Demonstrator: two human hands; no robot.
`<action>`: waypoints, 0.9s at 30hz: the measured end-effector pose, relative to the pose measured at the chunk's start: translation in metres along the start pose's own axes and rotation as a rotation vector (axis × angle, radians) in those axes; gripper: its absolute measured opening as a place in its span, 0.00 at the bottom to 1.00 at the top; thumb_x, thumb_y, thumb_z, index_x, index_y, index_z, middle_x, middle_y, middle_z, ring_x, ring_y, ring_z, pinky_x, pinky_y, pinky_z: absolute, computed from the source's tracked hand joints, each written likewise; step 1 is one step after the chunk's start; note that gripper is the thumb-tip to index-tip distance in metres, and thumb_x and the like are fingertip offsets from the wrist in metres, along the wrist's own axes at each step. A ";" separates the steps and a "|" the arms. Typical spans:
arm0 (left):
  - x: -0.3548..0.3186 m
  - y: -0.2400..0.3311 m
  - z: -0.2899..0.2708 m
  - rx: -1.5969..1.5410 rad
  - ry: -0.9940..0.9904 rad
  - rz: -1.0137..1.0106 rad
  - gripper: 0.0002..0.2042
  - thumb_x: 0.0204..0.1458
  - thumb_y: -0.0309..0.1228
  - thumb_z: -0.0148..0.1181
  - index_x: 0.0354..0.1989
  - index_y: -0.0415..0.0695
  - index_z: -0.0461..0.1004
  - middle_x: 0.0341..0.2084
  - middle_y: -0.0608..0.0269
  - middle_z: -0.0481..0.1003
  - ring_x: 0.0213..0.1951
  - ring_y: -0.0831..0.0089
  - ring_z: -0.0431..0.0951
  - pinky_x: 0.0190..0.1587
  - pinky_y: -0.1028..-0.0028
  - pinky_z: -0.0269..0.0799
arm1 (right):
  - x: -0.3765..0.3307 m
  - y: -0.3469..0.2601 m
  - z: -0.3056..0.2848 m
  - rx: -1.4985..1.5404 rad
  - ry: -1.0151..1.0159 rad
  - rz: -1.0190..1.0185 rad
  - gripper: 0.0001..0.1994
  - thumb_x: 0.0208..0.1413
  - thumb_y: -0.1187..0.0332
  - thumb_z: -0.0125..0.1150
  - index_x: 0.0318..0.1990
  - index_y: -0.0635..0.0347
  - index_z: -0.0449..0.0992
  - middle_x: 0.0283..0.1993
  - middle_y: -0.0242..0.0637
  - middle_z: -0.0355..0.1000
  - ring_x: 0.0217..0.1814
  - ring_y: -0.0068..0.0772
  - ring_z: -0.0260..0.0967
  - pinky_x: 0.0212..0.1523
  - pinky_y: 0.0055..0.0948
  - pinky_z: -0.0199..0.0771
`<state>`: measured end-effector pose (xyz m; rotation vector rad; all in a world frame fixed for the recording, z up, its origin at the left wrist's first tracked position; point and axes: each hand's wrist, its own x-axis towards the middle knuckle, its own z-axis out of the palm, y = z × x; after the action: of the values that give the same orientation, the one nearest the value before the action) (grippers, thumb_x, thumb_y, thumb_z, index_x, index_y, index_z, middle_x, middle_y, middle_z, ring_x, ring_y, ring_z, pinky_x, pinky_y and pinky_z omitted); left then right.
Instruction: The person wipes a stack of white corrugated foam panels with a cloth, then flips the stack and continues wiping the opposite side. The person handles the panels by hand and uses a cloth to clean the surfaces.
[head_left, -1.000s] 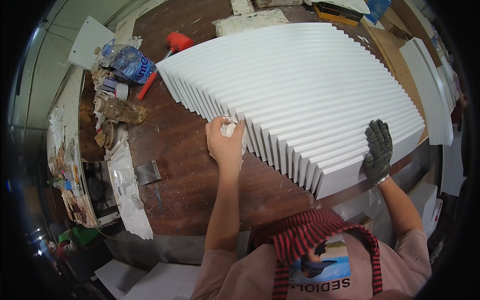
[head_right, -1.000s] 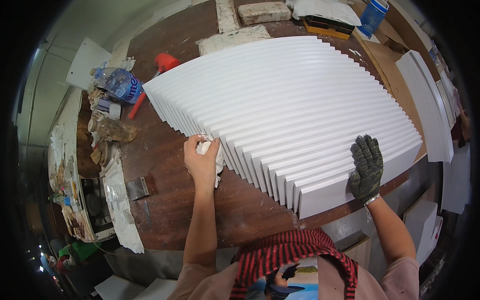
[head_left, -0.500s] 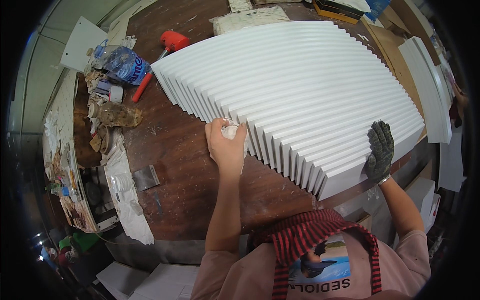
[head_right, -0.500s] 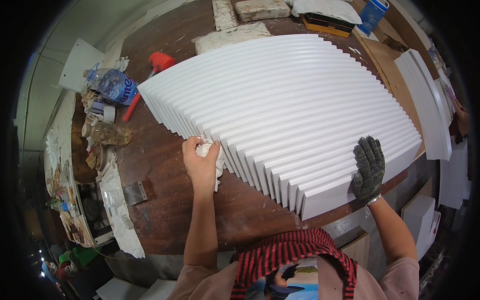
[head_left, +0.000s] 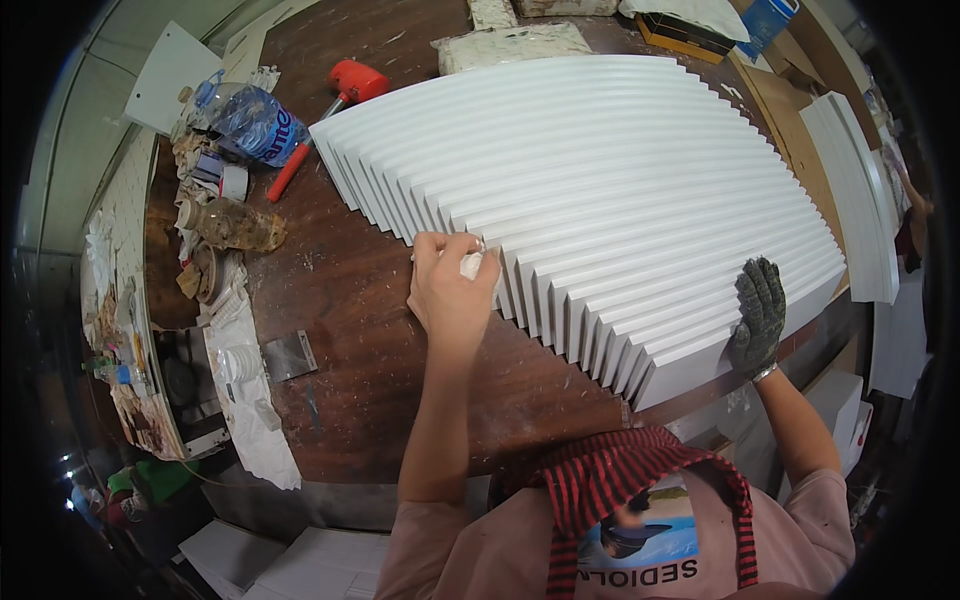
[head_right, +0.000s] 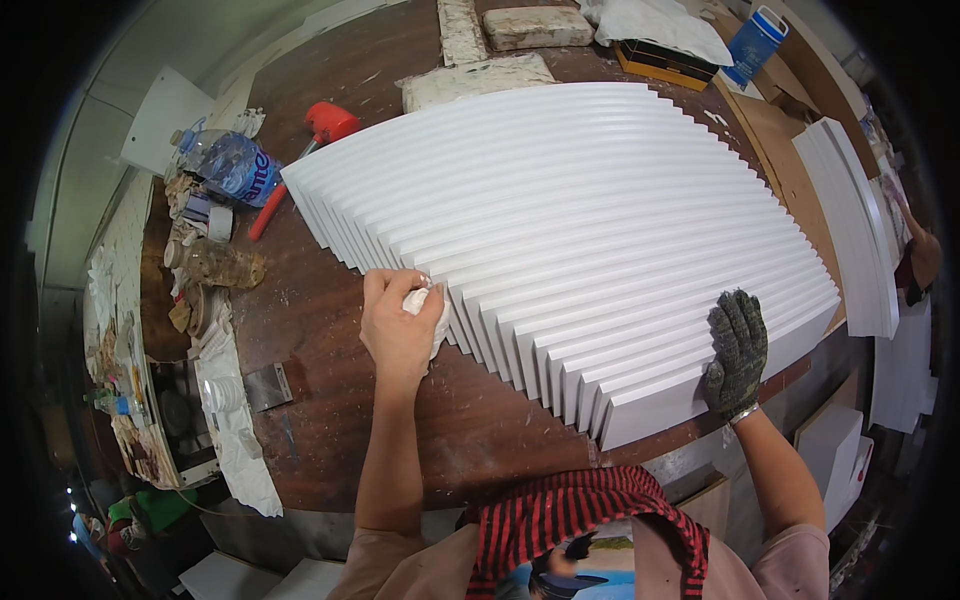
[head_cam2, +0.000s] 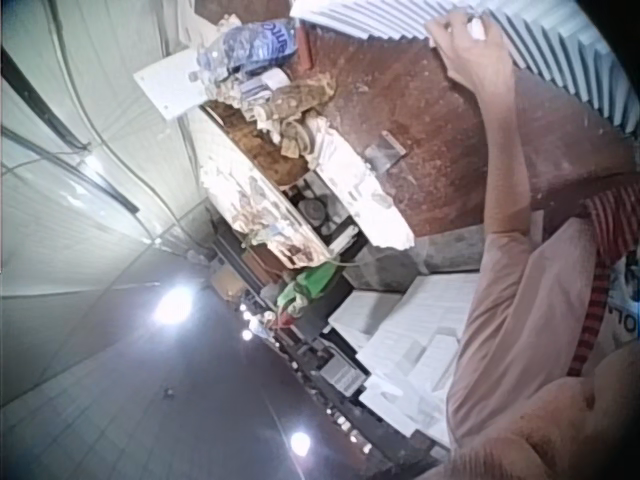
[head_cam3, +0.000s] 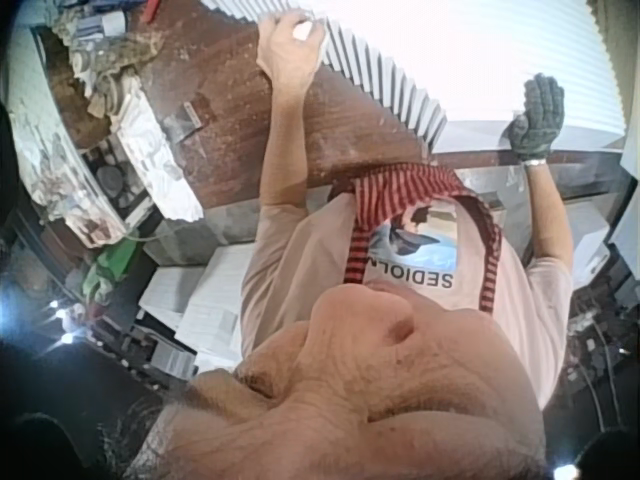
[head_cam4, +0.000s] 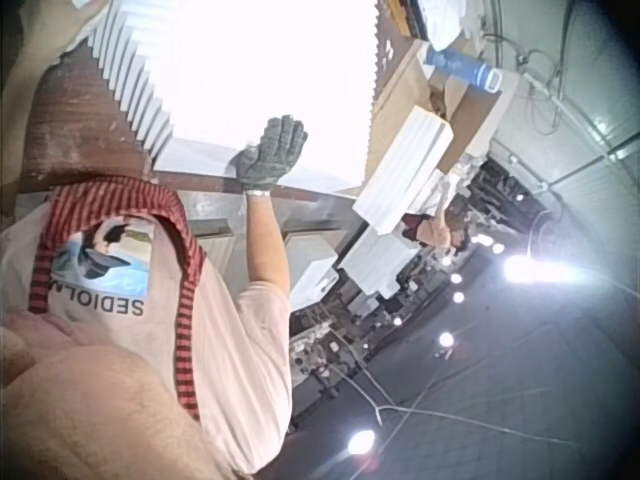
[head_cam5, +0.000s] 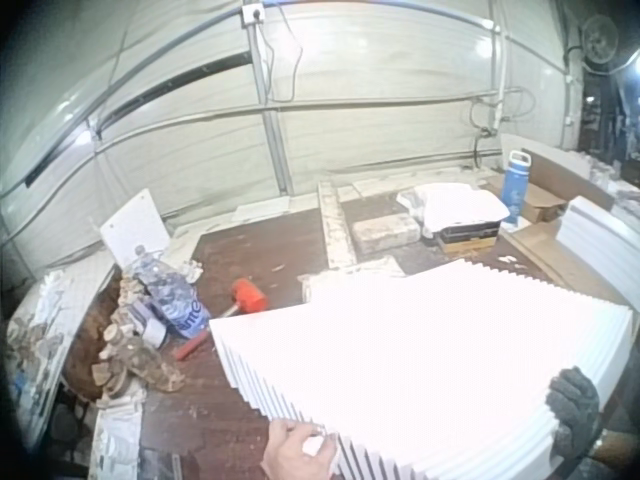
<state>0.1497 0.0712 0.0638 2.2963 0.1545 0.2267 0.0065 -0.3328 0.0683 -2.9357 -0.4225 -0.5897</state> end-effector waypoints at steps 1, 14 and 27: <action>0.001 0.000 -0.002 -0.021 -0.020 -0.012 0.08 0.48 0.33 0.71 0.34 0.46 0.80 0.38 0.69 0.73 0.41 0.67 0.78 0.44 0.67 0.74 | 0.000 0.000 0.000 0.001 0.005 0.000 0.30 0.69 0.48 0.35 0.59 0.65 0.72 0.67 0.55 0.67 0.72 0.62 0.60 0.73 0.62 0.52; 0.002 -0.015 0.002 -0.154 0.025 0.059 0.06 0.48 0.29 0.69 0.35 0.47 0.80 0.39 0.66 0.73 0.40 0.62 0.78 0.41 0.63 0.74 | 0.001 -0.001 -0.001 -0.001 -0.005 0.006 0.30 0.69 0.48 0.35 0.60 0.64 0.72 0.67 0.54 0.67 0.73 0.62 0.60 0.74 0.61 0.52; 0.008 -0.005 0.002 0.047 0.118 0.380 0.09 0.44 0.26 0.71 0.35 0.52 0.85 0.36 0.71 0.74 0.39 0.68 0.77 0.37 0.66 0.73 | -0.001 0.000 -0.001 0.001 -0.004 0.015 0.30 0.69 0.48 0.35 0.59 0.64 0.73 0.67 0.54 0.67 0.73 0.62 0.59 0.74 0.61 0.51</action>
<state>0.1579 0.0747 0.0600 2.3448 -0.2229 0.5579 0.0057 -0.3327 0.0686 -2.9375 -0.4006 -0.5813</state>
